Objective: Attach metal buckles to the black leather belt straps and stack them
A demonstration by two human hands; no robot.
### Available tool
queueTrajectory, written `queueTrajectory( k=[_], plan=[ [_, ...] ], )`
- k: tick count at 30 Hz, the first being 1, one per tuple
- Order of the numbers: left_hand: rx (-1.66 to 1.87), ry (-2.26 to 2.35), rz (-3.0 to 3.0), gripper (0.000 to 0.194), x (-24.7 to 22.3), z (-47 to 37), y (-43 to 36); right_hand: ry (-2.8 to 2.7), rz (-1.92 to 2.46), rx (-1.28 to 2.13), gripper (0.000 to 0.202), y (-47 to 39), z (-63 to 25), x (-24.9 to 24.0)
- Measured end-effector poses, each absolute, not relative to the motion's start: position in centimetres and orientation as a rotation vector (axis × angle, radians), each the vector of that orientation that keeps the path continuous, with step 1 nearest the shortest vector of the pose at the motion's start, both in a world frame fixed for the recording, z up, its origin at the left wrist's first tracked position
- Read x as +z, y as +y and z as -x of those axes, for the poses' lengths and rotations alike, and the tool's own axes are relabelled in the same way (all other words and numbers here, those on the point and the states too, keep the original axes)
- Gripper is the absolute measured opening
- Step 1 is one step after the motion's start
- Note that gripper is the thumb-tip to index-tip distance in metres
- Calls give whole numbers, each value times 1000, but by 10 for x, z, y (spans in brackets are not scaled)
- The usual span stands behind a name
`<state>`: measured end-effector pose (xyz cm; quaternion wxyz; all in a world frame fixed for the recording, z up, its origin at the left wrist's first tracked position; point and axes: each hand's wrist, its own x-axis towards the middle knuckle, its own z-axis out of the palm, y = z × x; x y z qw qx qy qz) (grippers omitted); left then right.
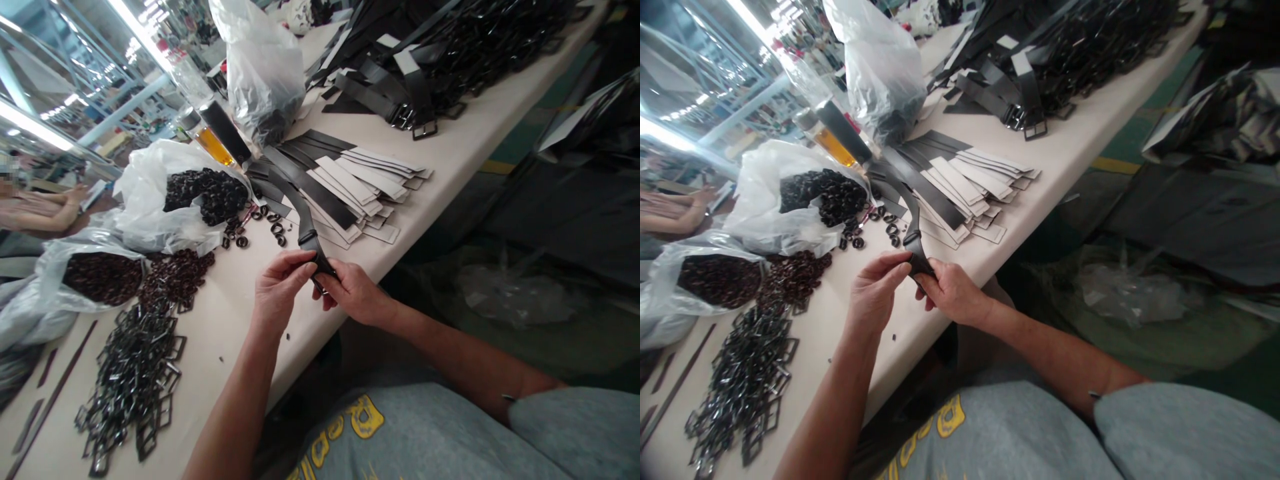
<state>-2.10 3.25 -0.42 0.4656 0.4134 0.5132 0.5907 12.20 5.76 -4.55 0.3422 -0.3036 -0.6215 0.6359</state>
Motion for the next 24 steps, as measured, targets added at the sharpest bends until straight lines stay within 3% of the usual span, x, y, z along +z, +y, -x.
queueTrajectory(
  k=[10,20,24],
  plan=[
    [1251,1278,-1182,13,-5,33,29,-1572,734,1729,33,59,-124,-47],
    [1196,1247,-886,19,-6,34,19,-1544,698,1804,28,61,-125,-48],
    [1179,1380,-1080,12,-5,34,18,-1632,671,1797,16,64,-128,-46]
  ],
)
